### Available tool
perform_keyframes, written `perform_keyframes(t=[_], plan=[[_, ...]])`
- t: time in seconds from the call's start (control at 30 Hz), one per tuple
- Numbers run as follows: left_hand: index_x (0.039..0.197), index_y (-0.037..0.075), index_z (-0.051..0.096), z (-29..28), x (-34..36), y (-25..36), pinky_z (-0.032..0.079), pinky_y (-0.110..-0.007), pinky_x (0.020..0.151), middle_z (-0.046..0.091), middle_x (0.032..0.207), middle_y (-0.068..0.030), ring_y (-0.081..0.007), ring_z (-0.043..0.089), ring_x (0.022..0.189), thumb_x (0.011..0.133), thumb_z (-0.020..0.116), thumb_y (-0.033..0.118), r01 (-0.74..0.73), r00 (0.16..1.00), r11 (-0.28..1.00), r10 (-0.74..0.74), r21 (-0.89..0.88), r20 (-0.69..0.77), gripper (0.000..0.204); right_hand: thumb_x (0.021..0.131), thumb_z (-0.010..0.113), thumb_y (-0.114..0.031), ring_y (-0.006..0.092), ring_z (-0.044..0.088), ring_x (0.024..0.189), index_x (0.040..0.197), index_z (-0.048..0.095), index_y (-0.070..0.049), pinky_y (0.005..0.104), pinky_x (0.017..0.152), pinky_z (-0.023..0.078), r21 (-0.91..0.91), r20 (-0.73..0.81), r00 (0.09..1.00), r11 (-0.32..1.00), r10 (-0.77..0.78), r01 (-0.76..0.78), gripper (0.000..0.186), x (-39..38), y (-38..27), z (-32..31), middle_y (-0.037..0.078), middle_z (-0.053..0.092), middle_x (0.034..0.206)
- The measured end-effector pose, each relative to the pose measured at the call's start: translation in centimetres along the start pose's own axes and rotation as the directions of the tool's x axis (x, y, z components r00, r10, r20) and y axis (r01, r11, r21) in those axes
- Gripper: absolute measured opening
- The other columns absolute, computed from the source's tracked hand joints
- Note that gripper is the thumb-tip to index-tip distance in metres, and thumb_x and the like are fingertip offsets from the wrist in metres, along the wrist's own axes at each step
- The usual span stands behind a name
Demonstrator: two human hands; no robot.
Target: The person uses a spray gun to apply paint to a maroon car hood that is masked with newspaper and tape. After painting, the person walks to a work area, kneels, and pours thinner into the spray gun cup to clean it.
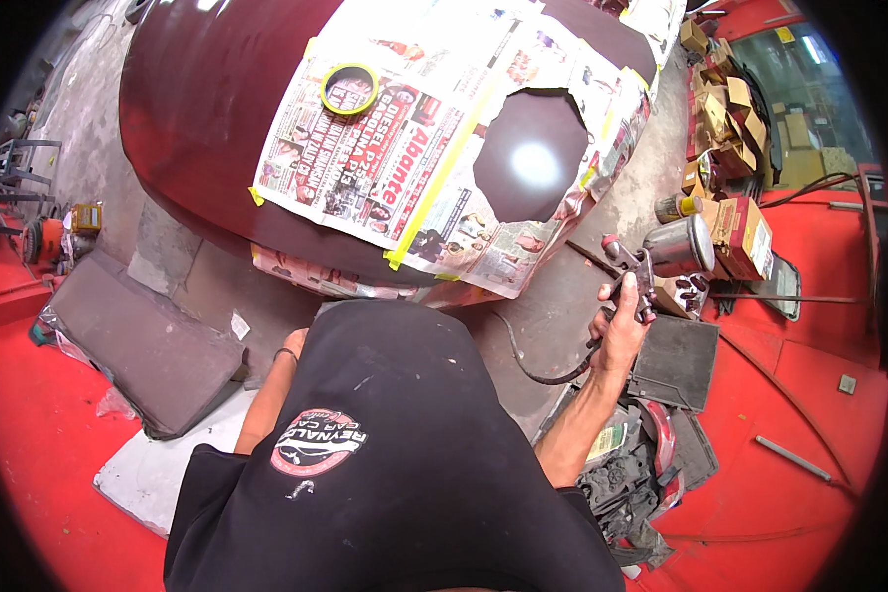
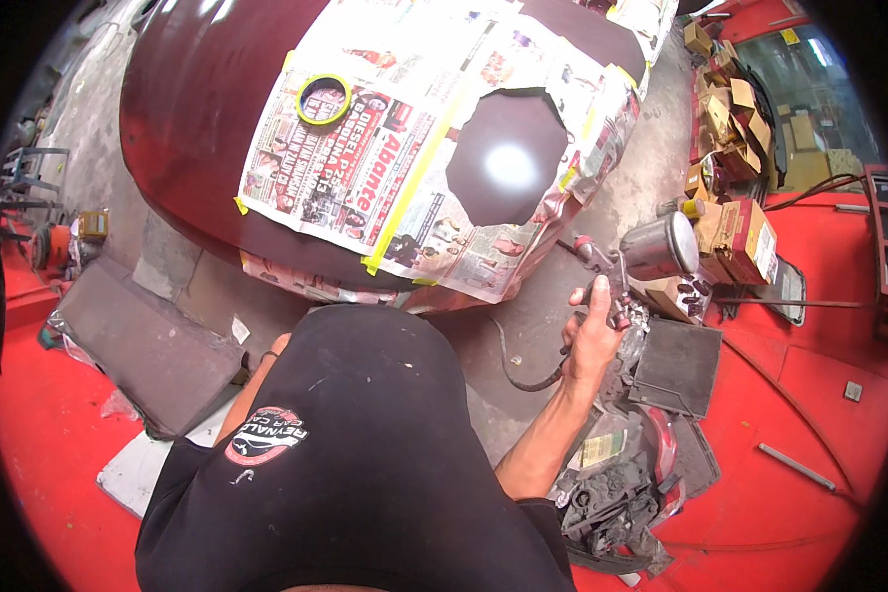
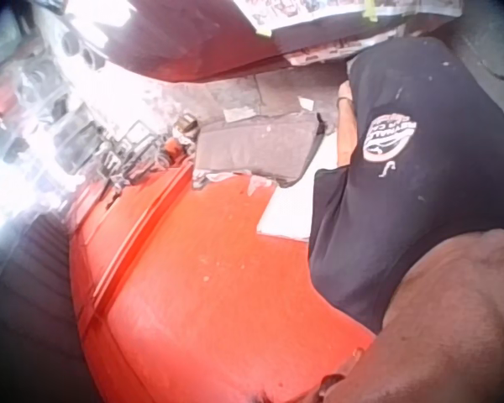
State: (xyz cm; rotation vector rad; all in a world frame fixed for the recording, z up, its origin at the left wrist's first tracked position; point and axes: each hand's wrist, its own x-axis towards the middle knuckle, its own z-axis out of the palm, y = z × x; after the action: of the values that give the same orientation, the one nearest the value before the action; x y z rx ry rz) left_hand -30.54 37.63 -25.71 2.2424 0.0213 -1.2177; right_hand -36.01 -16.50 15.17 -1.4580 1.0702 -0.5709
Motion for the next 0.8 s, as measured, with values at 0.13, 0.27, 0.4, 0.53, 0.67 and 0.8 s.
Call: perform_keyframes(t=[0.13,0.27,0.4,0.53,0.67,0.8], plan=[[0.113,0.005,0.074,1.1,3.5,-5.0,0.052,-0.044,0.094,0.076,0.114,-0.0194,-0.0331,0.071,0.112,0.096,0.064,0.036,-0.101,0.995,0.978,0.101,0.183,0.004,0.038,0.102,0.066,-0.04,0.0057,0.037,0.041,0.111,0.067,-0.011,0.0239,0.037,0.028,0.026,-0.035,0.999,1.0,-0.002,0.003,0.031,-0.1,-0.1,-0.1,0.001,0.066,0.081],[0.113,0.005,0.074,0.1,5.5,-5.1,0.053,-0.044,0.094,0.076,0.114,-0.0193,-0.0329,0.071,0.111,0.096,0.064,0.036,-0.132,0.991,0.968,0.124,0.214,0.051,0.037,0.102,0.067,-0.038,0.0046,0.039,0.043,0.105,0.071,-0.009,0.0219,0.037,0.027,0.052,-0.001,1.0,0.998,0.027,-0.027,0.029,-0.5,0.8,0.7,0.001,0.068,0.083],[0.113,0.005,0.074,-3.2,7.6,-2.6,0.053,-0.043,0.094,0.076,0.114,-0.0193,-0.0328,0.071,0.111,0.096,0.064,0.036,-0.138,0.983,0.962,0.104,0.237,0.151,0.037,0.104,0.066,-0.02,0.0016,0.053,0.063,0.106,0.073,-0.005,0.0196,0.051,0.039,0.23,0.073,0.995,0.972,-0.066,0.048,0.017,-2.7,1.8,2.9,-0.001,0.07,0.088],[0.113,0.005,0.074,-6.4,9.4,1.3,0.053,-0.043,0.094,0.076,0.114,-0.0192,-0.0326,0.072,0.11,0.095,0.065,0.036,-0.127,0.972,0.942,0.057,0.309,0.227,0.037,0.1,0.072,-0.022,0.0077,0.062,0.088,0.138,0.065,-0.002,0.0235,0.075,0.053,0.223,0.084,0.983,0.964,-0.164,0.142,0.044,-4.8,3.9,3.7,0.005,0.075,0.109],[0.113,0.005,0.074,-8.4,10.7,5.6,0.053,-0.043,0.094,0.076,0.114,-0.0192,-0.0325,0.072,0.11,0.095,0.065,0.035,-0.15,0.957,0.91,0.034,0.388,0.289,0.037,0.096,0.074,-0.024,0.0152,0.068,0.085,0.132,0.068,-0.004,0.0323,0.075,0.056,0.101,0.037,0.973,0.969,-0.228,0.223,0.042,-7.5,1.9,3.0,0.012,0.076,0.112],[0.113,0.005,0.074,-9.7,12.4,8.4,0.053,-0.043,0.094,0.076,0.114,-0.0192,-0.0324,0.072,0.109,0.095,0.066,0.035,-0.195,0.936,0.873,0.029,0.448,0.352,0.036,0.097,0.072,-0.024,0.0103,0.066,0.083,0.134,0.068,-0.008,0.0279,0.079,0.056,0.034,-0.017,0.985,0.984,-0.174,0.174,0.04,-9.7,1.4,2.1,0.014,0.076,0.107]])
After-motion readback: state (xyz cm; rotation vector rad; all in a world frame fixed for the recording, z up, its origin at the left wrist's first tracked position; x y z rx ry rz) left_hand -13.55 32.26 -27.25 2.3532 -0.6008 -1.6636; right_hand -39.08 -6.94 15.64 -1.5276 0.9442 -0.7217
